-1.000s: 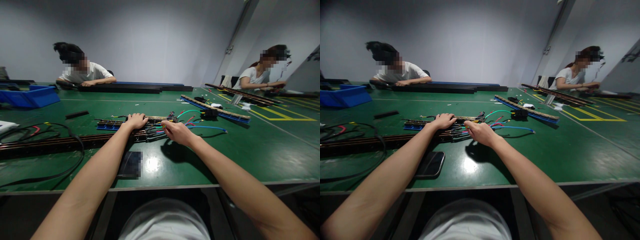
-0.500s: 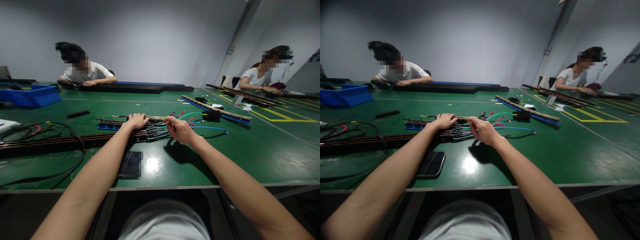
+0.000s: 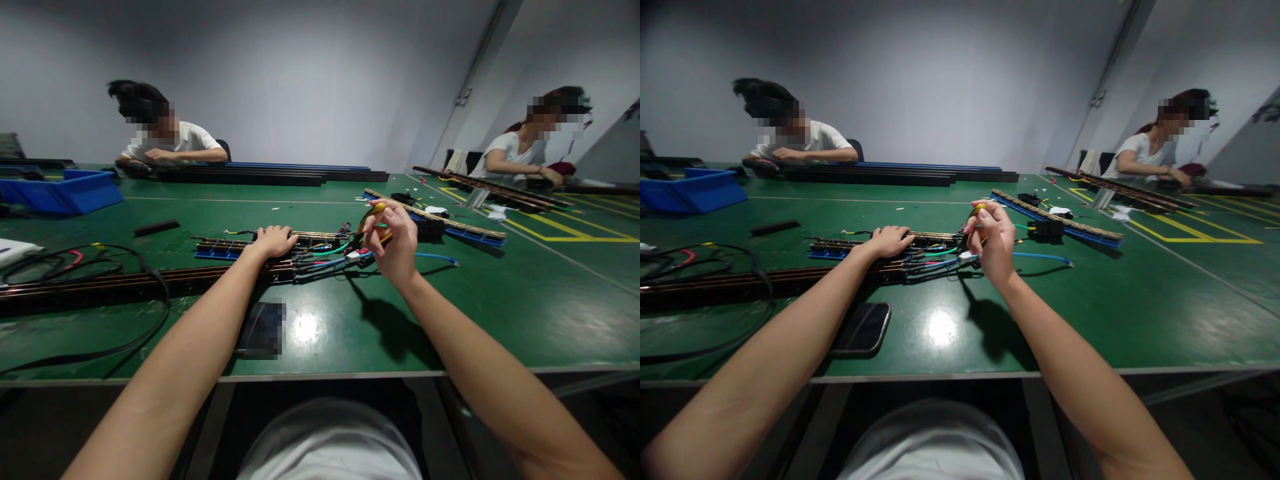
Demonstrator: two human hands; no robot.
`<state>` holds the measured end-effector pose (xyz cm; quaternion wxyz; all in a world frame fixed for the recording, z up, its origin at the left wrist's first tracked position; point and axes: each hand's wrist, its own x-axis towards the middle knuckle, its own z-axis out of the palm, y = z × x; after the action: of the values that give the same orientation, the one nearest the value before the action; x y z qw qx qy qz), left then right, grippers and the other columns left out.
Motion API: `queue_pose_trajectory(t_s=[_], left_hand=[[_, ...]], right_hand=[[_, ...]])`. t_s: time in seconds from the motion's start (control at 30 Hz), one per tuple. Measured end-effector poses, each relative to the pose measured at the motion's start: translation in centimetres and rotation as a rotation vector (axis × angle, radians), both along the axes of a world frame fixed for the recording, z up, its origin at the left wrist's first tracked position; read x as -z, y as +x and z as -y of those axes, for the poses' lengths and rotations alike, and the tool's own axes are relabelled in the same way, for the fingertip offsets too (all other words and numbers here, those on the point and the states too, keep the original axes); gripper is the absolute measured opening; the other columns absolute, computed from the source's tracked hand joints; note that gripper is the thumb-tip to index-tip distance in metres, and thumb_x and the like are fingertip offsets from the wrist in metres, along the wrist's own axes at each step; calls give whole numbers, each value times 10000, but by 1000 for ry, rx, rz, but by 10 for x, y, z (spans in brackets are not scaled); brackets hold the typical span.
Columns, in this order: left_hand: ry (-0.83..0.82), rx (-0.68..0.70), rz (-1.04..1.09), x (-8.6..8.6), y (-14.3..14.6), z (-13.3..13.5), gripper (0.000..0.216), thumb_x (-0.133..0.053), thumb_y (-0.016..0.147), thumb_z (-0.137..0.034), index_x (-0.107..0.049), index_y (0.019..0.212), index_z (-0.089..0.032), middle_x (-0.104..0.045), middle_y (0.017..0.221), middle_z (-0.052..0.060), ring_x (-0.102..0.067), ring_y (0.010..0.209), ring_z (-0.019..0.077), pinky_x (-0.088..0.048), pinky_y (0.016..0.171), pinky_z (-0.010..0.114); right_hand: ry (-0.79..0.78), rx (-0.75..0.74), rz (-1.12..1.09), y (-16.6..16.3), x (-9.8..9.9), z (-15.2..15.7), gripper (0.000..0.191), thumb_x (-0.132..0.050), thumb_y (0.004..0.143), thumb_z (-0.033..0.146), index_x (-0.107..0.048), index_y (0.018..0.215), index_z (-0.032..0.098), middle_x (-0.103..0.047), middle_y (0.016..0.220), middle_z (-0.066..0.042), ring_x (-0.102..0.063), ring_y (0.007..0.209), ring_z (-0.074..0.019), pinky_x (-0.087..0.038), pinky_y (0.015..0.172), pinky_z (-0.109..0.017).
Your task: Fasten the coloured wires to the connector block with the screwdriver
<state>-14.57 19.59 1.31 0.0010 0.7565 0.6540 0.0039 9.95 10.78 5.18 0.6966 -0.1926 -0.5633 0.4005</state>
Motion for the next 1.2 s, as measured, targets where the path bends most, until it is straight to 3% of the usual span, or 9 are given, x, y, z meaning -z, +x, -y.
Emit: queue_pose_trajectory(t_s=[0.27,0.5,0.7,0.87,1.03,1.1,1.2], left_hand=[[1,13,4,0,0,1,612,-244,1007,-526,-529,1427,-183,-540,1464,177,-478,1344,363,-331,1093,589],[6,8,-2,1,0,0,620,-237,1003,-533,-533,1423,-185,-539,1467,177,-480,1341,363,-334,1093,584],[11,3,-1,0,0,1,609,-242,1003,-536,-539,1418,-205,-548,1462,168,-487,1338,354,-337,1094,565],[17,-7,2,1,-1,1,615,-237,1005,-557,-539,1415,-211,-558,1447,170,-492,1338,348,-338,1097,562],[17,-14,3,1,0,0,600,-246,1009,-564,-535,1409,-224,-549,1462,158,-477,1352,344,-320,1112,563],[12,-17,0,1,0,0,595,-249,1009,-561,-534,1408,-224,-548,1463,156,-475,1354,344,-319,1112,564],[11,-15,-2,0,1,0,598,-246,1011,-555,-530,1411,-213,-545,1464,161,-476,1352,346,-321,1110,568]], right_hand=[[-201,88,-91,5,-1,-15,371,-702,740,501,-599,924,195,-610,593,80,-312,283,-13,-277,320,-173],[-342,133,-216,11,-4,-18,344,-706,749,487,-584,861,186,-588,558,89,-284,283,-2,-289,319,-152],[-348,141,-131,9,2,-25,350,-702,768,504,-561,854,195,-586,540,88,-296,276,-14,-279,312,-159],[-122,67,144,-6,11,-7,304,-627,870,505,-575,888,206,-483,511,99,-344,337,-47,-259,334,-175],[384,103,676,-27,29,24,62,-536,941,241,-580,963,204,-466,568,81,-393,421,-60,-305,421,-193],[646,64,830,-33,36,28,99,-532,910,178,-567,1001,198,-534,610,56,-442,456,-72,-343,455,-201],[756,73,913,-35,40,28,148,-522,899,161,-559,1038,197,-598,666,26,-483,501,-87,-379,499,-211]])
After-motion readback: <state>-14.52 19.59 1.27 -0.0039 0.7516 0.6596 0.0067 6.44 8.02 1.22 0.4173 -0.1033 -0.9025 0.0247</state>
